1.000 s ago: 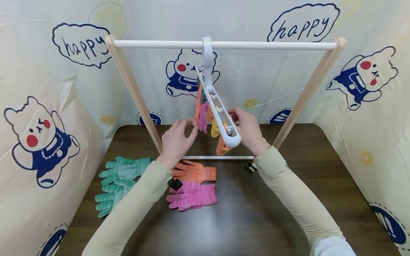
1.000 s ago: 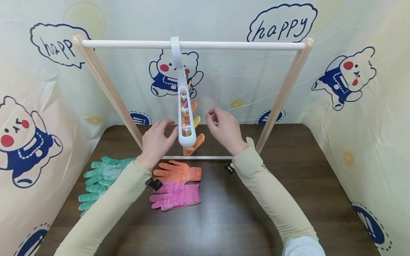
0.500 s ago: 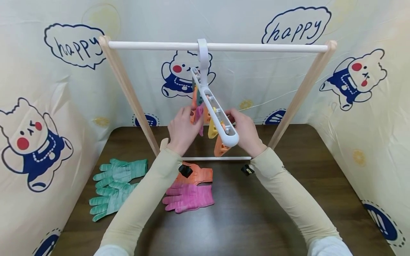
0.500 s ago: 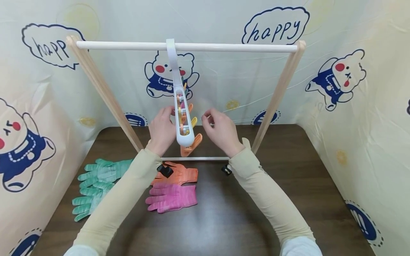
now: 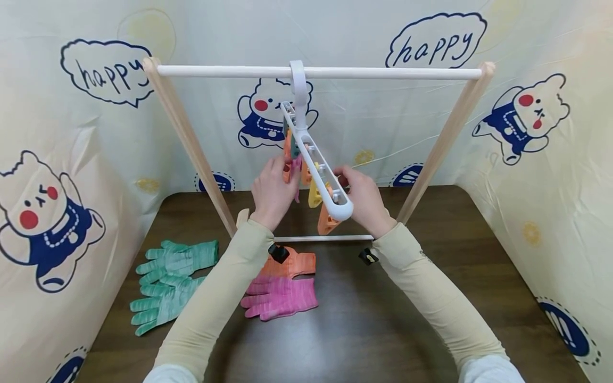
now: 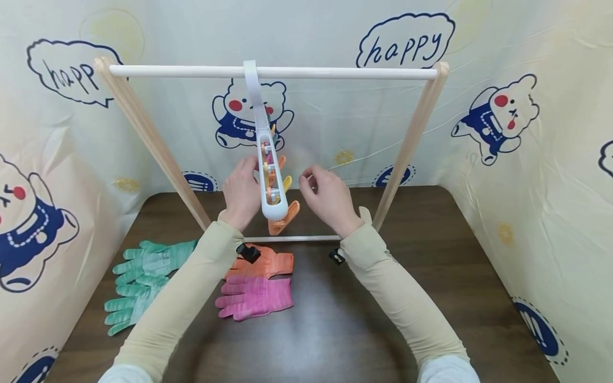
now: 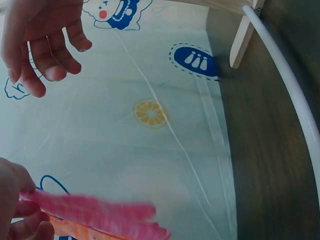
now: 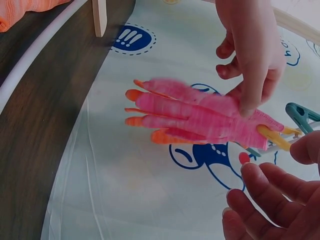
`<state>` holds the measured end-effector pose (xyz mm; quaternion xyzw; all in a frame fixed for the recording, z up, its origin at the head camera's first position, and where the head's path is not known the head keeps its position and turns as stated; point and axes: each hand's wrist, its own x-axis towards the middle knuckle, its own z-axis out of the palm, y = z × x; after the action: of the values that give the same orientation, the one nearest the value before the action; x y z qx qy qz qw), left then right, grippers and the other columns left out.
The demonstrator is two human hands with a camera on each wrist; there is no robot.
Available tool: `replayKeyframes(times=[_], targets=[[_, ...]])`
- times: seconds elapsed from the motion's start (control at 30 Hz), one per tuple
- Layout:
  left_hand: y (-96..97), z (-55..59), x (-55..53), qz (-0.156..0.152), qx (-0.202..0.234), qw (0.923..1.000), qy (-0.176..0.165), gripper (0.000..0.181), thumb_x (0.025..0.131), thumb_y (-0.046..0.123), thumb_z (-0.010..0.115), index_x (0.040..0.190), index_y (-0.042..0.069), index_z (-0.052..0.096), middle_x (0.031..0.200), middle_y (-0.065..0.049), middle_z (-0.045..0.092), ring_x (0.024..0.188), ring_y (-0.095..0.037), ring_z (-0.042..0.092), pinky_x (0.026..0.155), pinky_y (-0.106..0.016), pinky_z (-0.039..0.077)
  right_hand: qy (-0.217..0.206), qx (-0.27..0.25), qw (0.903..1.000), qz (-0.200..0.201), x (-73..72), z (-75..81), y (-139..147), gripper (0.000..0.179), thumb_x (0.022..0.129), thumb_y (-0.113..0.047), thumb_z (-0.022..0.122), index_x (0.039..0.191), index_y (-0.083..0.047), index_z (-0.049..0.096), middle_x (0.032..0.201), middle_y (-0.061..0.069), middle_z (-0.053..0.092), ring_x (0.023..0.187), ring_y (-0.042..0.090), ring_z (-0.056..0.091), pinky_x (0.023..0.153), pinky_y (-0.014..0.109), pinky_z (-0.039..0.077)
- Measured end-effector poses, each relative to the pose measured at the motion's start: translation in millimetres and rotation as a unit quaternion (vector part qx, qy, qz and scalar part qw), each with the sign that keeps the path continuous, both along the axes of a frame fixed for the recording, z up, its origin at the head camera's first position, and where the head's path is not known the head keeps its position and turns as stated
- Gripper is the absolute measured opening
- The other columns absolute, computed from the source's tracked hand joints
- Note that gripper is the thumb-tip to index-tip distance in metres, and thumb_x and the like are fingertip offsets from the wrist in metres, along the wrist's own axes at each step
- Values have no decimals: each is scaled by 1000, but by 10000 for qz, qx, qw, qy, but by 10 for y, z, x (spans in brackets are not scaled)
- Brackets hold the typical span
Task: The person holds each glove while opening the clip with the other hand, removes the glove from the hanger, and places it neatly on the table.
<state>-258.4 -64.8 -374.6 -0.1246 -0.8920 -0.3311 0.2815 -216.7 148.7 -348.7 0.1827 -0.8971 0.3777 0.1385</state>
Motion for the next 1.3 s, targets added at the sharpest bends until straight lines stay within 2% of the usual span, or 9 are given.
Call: replayKeyframes(times=[0.27, 0.5, 0.7, 0.8, 0.97, 1.03, 1.17, 1.23, 1.3], targets=[[-14, 19, 50, -34, 31, 9998, 171, 23, 106, 25, 61, 118, 6, 67, 97, -12, 66, 71, -28, 59, 59, -42, 50, 181, 111, 9996, -170, 1, -9, -52, 21, 106, -20, 58, 118, -6, 69, 95, 9, 72, 82, 24, 65, 74, 41, 53], [-38, -20, 114, -180, 130, 9992, 324, 20, 106, 23, 60, 113, 6, 69, 98, -10, 69, 74, -27, 63, 60, -43, 49, 413, 70, 9989, -231, -12, -5, -82, 22, 105, -25, 58, 111, -8, 70, 90, 6, 71, 78, 22, 65, 73, 40, 56], [-56, -74, 213, -395, 143, 9991, 53, 19, 102, 18, 66, 116, 5, 69, 103, -10, 69, 75, -23, 65, 63, -41, 52, 565, 130, 9981, -210, -23, 28, -136, 22, 103, -23, 59, 114, -7, 69, 90, 7, 71, 75, 22, 64, 70, 39, 54], [-54, -92, 255, -436, 133, 9990, -1, 18, 99, 14, 70, 114, 4, 68, 102, -11, 69, 79, -26, 67, 67, -44, 54, 510, 225, 9983, -198, -42, 63, -182, 25, 100, -22, 62, 120, -6, 66, 92, 8, 70, 74, 23, 61, 68, 39, 52], [-37, -112, 321, -421, -48, 9989, 200, 15, 96, 8, 70, 109, 1, 69, 101, -16, 70, 85, -35, 71, 67, -52, 56, 224, 434, 9985, -228, -104, 120, -273, 41, 97, -23, 67, 133, -6, 59, 99, 9, 69, 79, 24, 60, 71, 39, 51], [-44, -137, 351, -428, -195, 9984, 318, 8, 94, 6, 69, 96, -1, 67, 92, -17, 69, 78, -38, 70, 62, -53, 54, 104, 466, 9986, -244, -132, 128, -310, 47, 97, -28, 68, 137, -7, 56, 102, 10, 70, 83, 24, 61, 72, 40, 51], [-59, -194, 404, -725, 99, 9973, -44, 17, 92, 12, 72, 102, -1, 66, 88, -17, 71, 77, -34, 70, 67, -50, 57, 66, 485, 9984, -298, -164, 115, -377, 54, 96, -36, 68, 140, -8, 54, 104, 10, 71, 83, 24, 62, 71, 41, 52], [-44, -198, 435, -903, 550, 9937, -383, 28, 92, 22, 76, 109, 2, 65, 85, -13, 72, 76, -29, 70, 70, -45, 57, 142, 535, 9977, -378, -172, 106, -400, 52, 95, -37, 68, 137, -8, 55, 100, 7, 69, 79, 23, 61, 68, 40, 51], [1, -184, 454, -1131, 1059, 9855, -700, 27, 97, 26, 71, 111, 4, 64, 79, -9, 71, 72, -25, 70, 72, -39, 56, 241, 599, 9966, -509, -185, 101, -414, 45, 96, -38, 66, 130, -9, 58, 96, 5, 68, 76, 22, 60, 66, 39, 50]])
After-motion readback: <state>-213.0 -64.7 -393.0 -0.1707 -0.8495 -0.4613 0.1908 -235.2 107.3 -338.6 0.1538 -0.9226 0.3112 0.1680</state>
